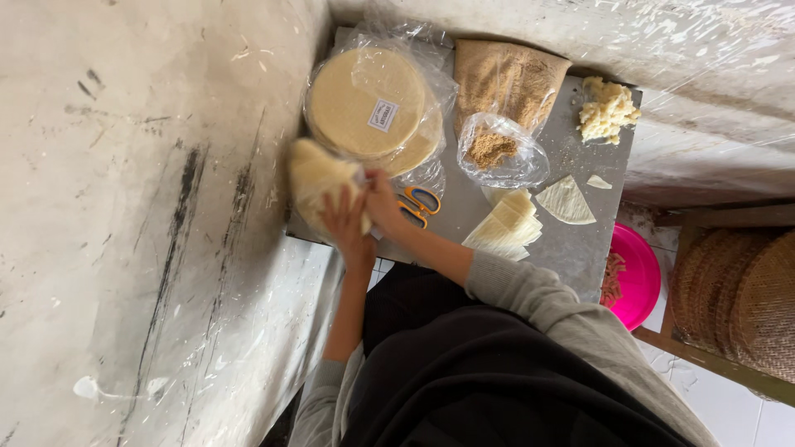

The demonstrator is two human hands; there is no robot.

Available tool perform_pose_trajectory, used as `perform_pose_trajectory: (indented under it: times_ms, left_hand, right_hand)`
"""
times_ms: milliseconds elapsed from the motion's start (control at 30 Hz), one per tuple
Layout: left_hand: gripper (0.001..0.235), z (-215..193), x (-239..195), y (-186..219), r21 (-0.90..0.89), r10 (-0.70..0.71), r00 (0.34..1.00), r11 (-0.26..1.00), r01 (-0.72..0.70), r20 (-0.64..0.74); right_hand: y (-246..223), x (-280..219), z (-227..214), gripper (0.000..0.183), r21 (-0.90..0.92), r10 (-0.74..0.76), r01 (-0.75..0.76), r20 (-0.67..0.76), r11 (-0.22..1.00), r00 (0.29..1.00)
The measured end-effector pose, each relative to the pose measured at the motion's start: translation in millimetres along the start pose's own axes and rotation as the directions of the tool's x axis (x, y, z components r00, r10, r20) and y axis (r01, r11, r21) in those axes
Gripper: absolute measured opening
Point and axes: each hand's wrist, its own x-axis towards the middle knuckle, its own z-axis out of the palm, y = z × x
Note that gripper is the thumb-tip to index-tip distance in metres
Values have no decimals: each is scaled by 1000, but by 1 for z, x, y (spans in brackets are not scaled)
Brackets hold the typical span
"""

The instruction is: The person places a small amount of filling and chopped garlic onto a lumpia wrapper, then rolls the wrapper into a cylinder by hand.

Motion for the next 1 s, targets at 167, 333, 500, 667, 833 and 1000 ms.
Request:
perform_pose_trajectory:
  times_ms: [167,333,500,667,833,1000]
  left_hand:
    - [82,10,11,8,79,-4,975,997,-14,224]
    - [70,-5,10,14,-54,93,995,994,-91,43]
    - [32,-12,-13,43,-312,205,973,922,-230,-109]
    - [62,23,-11,102,-468,245,899,882,-51,363]
    - [70,79,-5,148,-397,350,890,891,-221,292]
    - [71,107,9,182,-380,277,915,912,-155,293]
  right_hand:
    - [-57,-57,-82,22,-405,-349,282,-103,870,931]
    - [-128,-100,-164,32,-553,-413,260,-172,791,894]
    - [-175,-100,-220,16,-773,-497,172,-205,611,843]
    - [-186,-93,-227,11,-816,-547,207,-153,540,823]
    - [-185,-101,-241,11,-816,-582,231,-152,530,798]
    - [-161,-117,-267,10,-719,-465,85,-350,690,813]
